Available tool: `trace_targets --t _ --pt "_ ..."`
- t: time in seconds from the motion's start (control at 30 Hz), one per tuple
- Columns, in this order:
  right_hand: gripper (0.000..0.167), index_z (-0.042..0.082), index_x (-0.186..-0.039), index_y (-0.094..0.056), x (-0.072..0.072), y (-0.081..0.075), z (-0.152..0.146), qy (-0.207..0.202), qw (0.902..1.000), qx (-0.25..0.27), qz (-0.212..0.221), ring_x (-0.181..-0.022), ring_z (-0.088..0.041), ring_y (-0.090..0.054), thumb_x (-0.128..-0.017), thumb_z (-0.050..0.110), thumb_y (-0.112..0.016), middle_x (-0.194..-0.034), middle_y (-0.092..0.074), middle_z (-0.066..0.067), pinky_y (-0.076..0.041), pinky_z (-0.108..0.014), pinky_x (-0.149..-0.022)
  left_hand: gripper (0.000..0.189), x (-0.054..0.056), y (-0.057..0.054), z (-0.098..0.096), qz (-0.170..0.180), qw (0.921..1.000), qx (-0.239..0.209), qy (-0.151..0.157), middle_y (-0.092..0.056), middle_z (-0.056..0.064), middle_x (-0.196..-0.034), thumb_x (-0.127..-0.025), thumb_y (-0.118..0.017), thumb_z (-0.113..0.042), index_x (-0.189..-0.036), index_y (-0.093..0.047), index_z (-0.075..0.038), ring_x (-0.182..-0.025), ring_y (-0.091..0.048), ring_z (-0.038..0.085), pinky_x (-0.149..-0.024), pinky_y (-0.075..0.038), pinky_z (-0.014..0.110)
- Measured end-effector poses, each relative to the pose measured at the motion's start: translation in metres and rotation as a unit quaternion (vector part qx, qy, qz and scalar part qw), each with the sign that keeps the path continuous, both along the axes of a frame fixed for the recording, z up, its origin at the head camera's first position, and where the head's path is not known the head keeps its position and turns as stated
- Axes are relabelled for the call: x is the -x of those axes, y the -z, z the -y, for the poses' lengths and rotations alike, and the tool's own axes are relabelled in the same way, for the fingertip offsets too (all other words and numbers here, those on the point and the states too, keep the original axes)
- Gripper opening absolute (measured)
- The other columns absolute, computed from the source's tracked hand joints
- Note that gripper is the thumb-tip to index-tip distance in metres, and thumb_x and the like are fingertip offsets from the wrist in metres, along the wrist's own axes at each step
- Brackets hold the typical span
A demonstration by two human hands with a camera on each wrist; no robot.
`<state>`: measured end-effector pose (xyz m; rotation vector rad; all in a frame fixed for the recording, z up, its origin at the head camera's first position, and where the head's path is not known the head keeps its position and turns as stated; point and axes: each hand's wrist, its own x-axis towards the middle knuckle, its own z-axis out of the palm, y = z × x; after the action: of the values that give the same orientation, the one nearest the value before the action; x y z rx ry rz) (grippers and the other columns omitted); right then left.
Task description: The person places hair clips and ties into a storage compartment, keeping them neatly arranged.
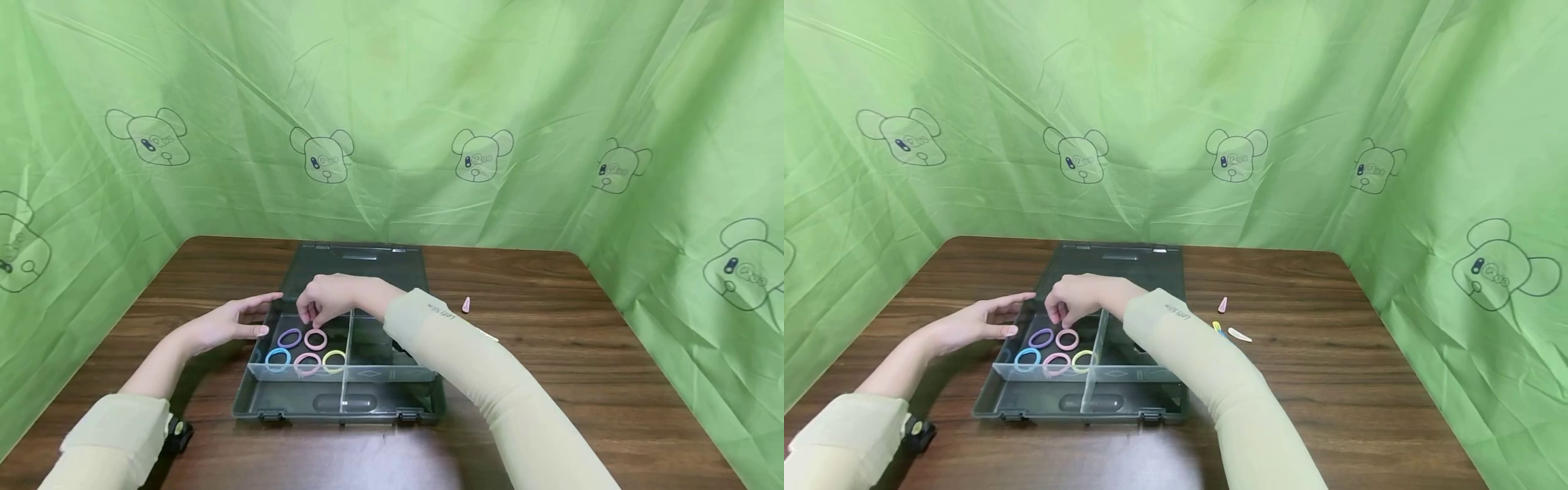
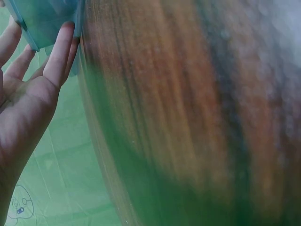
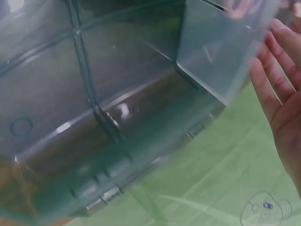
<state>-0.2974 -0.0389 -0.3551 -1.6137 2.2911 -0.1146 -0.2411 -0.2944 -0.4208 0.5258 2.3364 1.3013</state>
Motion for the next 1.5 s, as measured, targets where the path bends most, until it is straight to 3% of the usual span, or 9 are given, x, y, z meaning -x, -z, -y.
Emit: trace_targets --t 0.23,0.57,0.77,0.97,1.1,1.23,1.5 --pt "0.015 0.011 -0.096 -0.068 0.001 -0.021 -0.019 -0.016 0.9989 0.041 0.02 -0.076 -0.001 -0.059 -0.083 0.017 -0.073 -0.085 -0.065 0.008 -0.044 -0.014 -0.073 0.069 0.001 0.002 0.002 0.0 1.0 -0.006 -0.002 -0.04 0.025 -0.141 -0.09 -0.064 -0.02 -0.149 -0.028 -0.014 -0.13 -0.036 0.04 -0.089 -0.044 0.024" --pt "0.008 0.017 -0.091 -0.067 -0.011 -0.064 -0.065 -0.006 0.9982 0.06 0.008 -0.075 -0.002 -0.058 -0.084 0.016 -0.071 -0.083 -0.065 0.01 -0.047 -0.019 -0.074 0.069 0.0 0.003 0.0 -0.007 0.9999 0.001 -0.008 -0.041 0.023 -0.141 -0.089 -0.065 -0.022 -0.149 -0.03 -0.018 -0.13 -0.037 0.039 -0.09 -0.043 0.024" --pt "0.007 0.016 -0.091 -0.068 -0.017 -0.078 -0.095 0.007 0.9975 0.07 0.004 -0.077 -0.001 -0.06 -0.085 0.017 -0.071 -0.084 -0.065 0.011 -0.05 -0.024 -0.076 0.069 0.002 0.001 0.0 -0.013 0.9999 0.007 0.001 -0.039 0.024 -0.142 -0.089 -0.066 -0.022 -0.148 -0.03 -0.017 -0.131 -0.034 0.041 -0.089 -0.044 0.024" --pt "0.005 0.019 -0.091 -0.067 -0.026 -0.084 -0.125 0.01 0.9958 0.091 0.001 -0.075 0.001 -0.059 -0.087 0.019 -0.069 -0.084 -0.065 0.014 -0.049 -0.02 -0.072 0.069 0.003 -0.005 -0.001 -0.014 0.9998 0.012 0.005 -0.039 0.023 -0.142 -0.087 -0.068 -0.02 -0.146 -0.033 -0.015 -0.13 -0.035 0.042 -0.095 -0.042 0.04" --pt "0.005 0.02 -0.093 -0.067 -0.032 -0.086 -0.146 0.019 0.9943 0.104 0.001 -0.073 0.001 -0.058 -0.088 0.02 -0.068 -0.085 -0.064 0.014 -0.048 -0.018 -0.069 0.068 0.006 -0.008 -0.002 -0.045 0.9985 0.028 0.012 -0.04 0.023 -0.141 -0.085 -0.07 -0.02 -0.143 -0.036 -0.012 -0.128 -0.037 0.044 -0.098 -0.037 0.054" --pt "0.007 0.018 -0.094 -0.068 -0.039 -0.086 -0.167 0.029 0.9929 0.115 0.001 -0.071 0.0 -0.058 -0.087 0.02 -0.068 -0.085 -0.065 0.013 -0.049 -0.018 -0.067 0.066 0.008 -0.009 -0.003 -0.058 0.9975 0.035 0.018 -0.044 0.023 -0.138 -0.085 -0.071 -0.021 -0.142 -0.038 -0.01 -0.125 -0.042 0.042 -0.097 -0.038 0.051" --pt "0.008 0.018 -0.095 -0.068 -0.053 -0.079 -0.206 0.072 0.9874 0.141 0.004 -0.078 -0.001 -0.06 -0.087 0.017 -0.068 -0.088 -0.065 0.013 -0.052 -0.026 -0.073 0.064 0.008 -0.006 -0.003 -0.029 0.9995 0.012 0.005 -0.048 0.022 -0.134 -0.089 -0.066 -0.02 -0.145 -0.035 -0.013 -0.125 -0.043 0.039 -0.09 -0.045 0.036"
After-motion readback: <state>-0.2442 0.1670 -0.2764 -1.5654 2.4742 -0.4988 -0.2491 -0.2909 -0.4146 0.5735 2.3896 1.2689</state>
